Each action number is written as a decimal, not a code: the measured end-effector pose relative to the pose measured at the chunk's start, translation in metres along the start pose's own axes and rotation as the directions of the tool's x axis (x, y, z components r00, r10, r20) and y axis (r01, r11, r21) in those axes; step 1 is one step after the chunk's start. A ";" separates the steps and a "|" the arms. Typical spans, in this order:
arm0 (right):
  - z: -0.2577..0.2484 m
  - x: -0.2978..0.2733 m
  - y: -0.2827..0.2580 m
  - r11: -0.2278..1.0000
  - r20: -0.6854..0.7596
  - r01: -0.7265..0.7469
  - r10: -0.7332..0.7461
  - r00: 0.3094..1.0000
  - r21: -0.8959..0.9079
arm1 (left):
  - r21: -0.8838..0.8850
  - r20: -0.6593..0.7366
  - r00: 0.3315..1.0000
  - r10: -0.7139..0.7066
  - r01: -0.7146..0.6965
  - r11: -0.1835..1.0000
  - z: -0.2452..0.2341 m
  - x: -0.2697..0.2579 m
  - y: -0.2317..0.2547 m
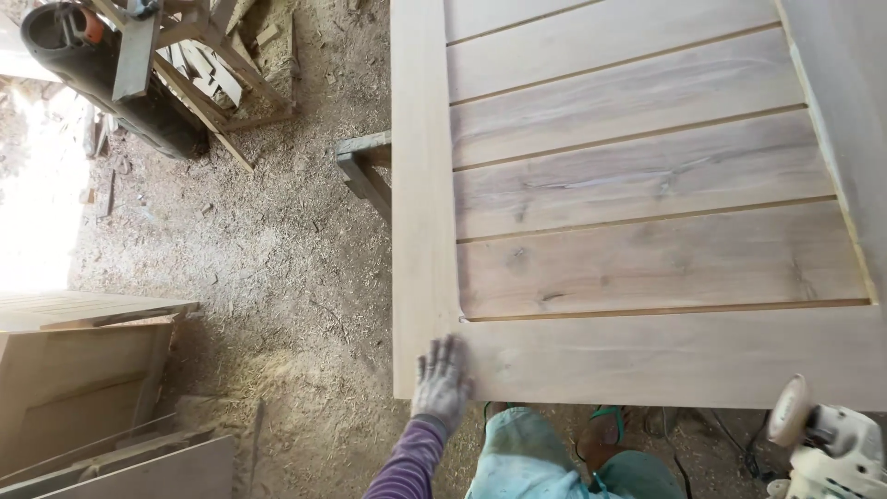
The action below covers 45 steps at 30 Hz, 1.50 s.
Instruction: Sanding a wooden door using a power sander.
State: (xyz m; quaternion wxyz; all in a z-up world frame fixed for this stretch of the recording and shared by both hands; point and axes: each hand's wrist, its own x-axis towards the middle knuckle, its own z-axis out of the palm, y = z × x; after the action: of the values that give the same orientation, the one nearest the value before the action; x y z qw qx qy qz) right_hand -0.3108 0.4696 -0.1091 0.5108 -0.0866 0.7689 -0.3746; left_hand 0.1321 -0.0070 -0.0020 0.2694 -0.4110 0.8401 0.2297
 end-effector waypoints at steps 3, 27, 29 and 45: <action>0.056 -0.001 -0.018 0.992 -0.055 -0.022 0.016 0.998 -0.121 | -0.031 -0.065 0.988 -0.141 0.140 0.990 -0.019 0.007 -0.046; 0.420 -0.071 -0.339 0.668 -0.154 0.065 -0.264 0.952 -0.742 | -0.720 -0.235 0.844 -0.482 0.181 0.669 -0.031 0.048 -0.088; 0.404 -0.067 -0.331 0.704 -0.166 0.086 -0.281 0.945 -0.705 | -0.734 -0.247 0.840 -0.483 0.163 0.659 -0.026 0.050 -0.092; 0.337 -0.065 -0.311 0.896 -0.568 -0.208 -0.058 0.821 -0.392 | -0.753 -0.205 0.842 -0.499 0.189 0.630 -0.034 0.046 -0.087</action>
State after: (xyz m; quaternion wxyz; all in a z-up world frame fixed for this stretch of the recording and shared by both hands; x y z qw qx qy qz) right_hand -0.0715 0.1198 0.0772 0.2414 -0.0524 0.9521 -0.1800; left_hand 0.1705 -0.1024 -0.0209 -0.0451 -0.6755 0.6252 0.3884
